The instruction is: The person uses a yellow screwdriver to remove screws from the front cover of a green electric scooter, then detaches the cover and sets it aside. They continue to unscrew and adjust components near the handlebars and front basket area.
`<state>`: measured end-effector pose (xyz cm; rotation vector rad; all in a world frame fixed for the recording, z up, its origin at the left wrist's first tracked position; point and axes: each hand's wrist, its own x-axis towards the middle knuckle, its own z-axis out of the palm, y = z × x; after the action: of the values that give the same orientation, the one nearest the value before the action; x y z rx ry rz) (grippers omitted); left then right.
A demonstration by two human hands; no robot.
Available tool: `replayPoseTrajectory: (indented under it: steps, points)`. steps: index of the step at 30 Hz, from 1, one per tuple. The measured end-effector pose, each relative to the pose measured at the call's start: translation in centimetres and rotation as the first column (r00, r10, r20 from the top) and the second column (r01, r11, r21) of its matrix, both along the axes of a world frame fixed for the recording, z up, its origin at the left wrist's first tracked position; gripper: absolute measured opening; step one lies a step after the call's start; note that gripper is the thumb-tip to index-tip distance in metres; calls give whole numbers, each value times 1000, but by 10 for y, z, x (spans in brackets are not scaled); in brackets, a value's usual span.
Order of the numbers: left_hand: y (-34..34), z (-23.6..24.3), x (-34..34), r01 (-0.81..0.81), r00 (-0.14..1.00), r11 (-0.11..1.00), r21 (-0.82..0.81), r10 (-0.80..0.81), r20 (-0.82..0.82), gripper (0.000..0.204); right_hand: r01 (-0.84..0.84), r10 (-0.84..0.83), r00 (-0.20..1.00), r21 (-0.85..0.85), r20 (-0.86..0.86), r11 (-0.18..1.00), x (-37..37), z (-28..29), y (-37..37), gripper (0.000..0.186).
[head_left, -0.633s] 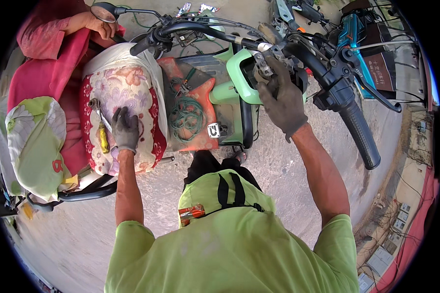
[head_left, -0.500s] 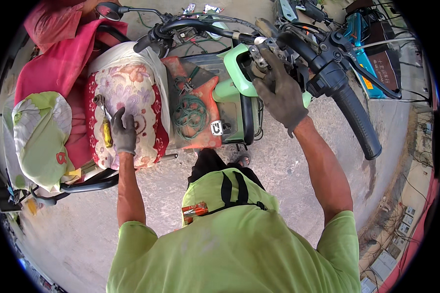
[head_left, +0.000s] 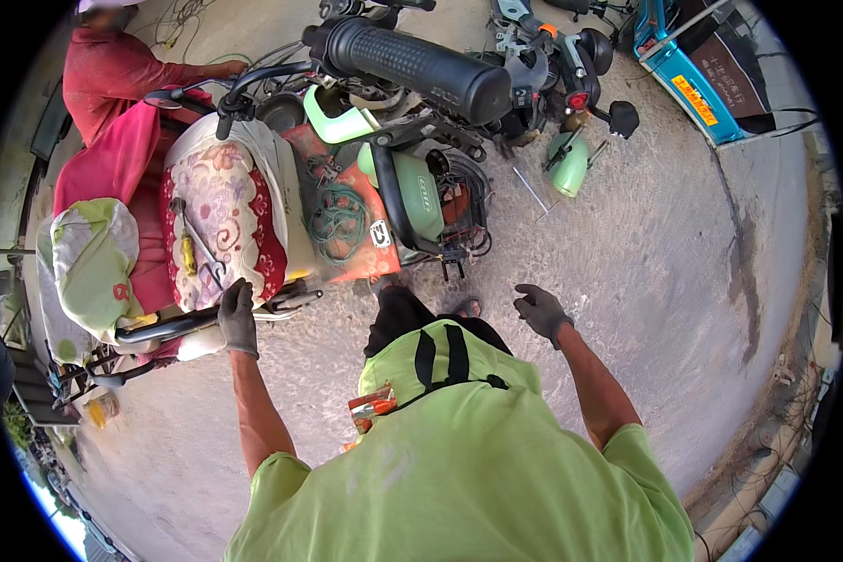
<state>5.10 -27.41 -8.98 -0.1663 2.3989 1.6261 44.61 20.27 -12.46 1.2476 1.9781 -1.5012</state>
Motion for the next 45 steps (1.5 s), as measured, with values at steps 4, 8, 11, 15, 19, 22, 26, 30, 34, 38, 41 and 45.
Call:
replayPoseTrajectory:
  steps: [4,8,11,15,19,22,26,30,34,38,41,45]
  points:
    - [13,-2,46,202,939,978,-45,-181,293,26,433,-375,853,-90,362,897,191,-81,-4,41]
    - [22,-15,69,258,898,963,-78,-209,387,24,612,-519,717,-64,466,789,323,-107,-12,21]
    - [33,-2,68,306,892,947,-97,-250,377,26,701,-619,662,-56,424,711,343,-102,-21,21]
    - [17,-22,51,334,897,938,-91,-286,338,30,729,-691,682,-148,240,668,286,-101,-10,28]
    - [9,-55,41,300,896,951,-79,-252,366,31,635,-643,763,-250,61,731,189,-54,-3,42]
    - [61,-10,24,410,901,853,-323,-323,291,33,618,-662,750,-361,4,698,176,-54,-19,52]
    - [38,4,-3,168,977,938,-304,-200,-77,38,629,-629,769,-307,114,714,175,-78,-20,42]
    - [3,18,-41,-186,943,887,-422,41,-329,39,571,-540,821,-246,186,783,179,-85,-11,40]
    - [-8,-16,-92,-200,970,709,-677,48,-238,53,530,-498,846,-201,191,824,157,-74,7,39]
    - [-15,-33,-146,-83,996,574,-814,84,-43,53,469,-460,883,-210,91,858,97,-34,14,44]
    - [-25,-51,-183,25,962,679,-733,183,203,54,451,-467,884,-239,-11,860,63,-7,4,39]
    - [-62,-108,-215,44,979,620,-783,128,157,44,410,-455,882,-277,-121,869,25,28,-16,41]
